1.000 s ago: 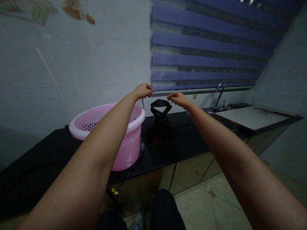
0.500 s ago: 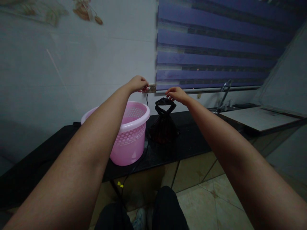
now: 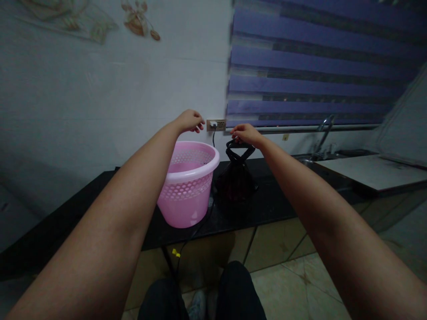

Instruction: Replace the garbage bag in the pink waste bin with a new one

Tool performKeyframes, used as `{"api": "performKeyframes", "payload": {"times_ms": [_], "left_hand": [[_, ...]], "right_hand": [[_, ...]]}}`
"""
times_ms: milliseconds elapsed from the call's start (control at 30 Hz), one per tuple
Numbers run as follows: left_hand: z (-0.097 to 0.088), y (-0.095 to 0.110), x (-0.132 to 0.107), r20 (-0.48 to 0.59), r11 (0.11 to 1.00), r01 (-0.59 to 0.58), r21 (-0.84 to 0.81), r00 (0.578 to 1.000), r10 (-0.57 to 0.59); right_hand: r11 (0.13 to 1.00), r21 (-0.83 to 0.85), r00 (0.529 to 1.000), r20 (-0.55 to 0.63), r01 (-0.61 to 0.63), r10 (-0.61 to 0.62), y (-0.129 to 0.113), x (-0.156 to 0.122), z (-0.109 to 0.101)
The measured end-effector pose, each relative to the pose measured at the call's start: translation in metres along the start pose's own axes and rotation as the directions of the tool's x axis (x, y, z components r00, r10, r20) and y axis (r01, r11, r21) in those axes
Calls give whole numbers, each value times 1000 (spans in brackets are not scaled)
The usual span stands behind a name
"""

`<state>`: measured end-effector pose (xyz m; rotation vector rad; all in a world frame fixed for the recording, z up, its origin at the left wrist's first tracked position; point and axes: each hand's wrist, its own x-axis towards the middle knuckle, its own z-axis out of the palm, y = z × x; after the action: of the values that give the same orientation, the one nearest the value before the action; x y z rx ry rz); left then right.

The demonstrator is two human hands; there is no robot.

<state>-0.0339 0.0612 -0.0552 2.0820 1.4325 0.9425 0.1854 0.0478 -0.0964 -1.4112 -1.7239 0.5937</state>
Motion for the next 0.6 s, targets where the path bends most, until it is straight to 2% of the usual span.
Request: {"api": "performKeyframes", "payload": {"times_ms": [600], "left_hand": [[-30, -30, -16, -20, 997, 59, 46, 998, -58]], "right_hand": [[1000, 27, 996, 92, 2, -5, -14, 7, 31]]}}
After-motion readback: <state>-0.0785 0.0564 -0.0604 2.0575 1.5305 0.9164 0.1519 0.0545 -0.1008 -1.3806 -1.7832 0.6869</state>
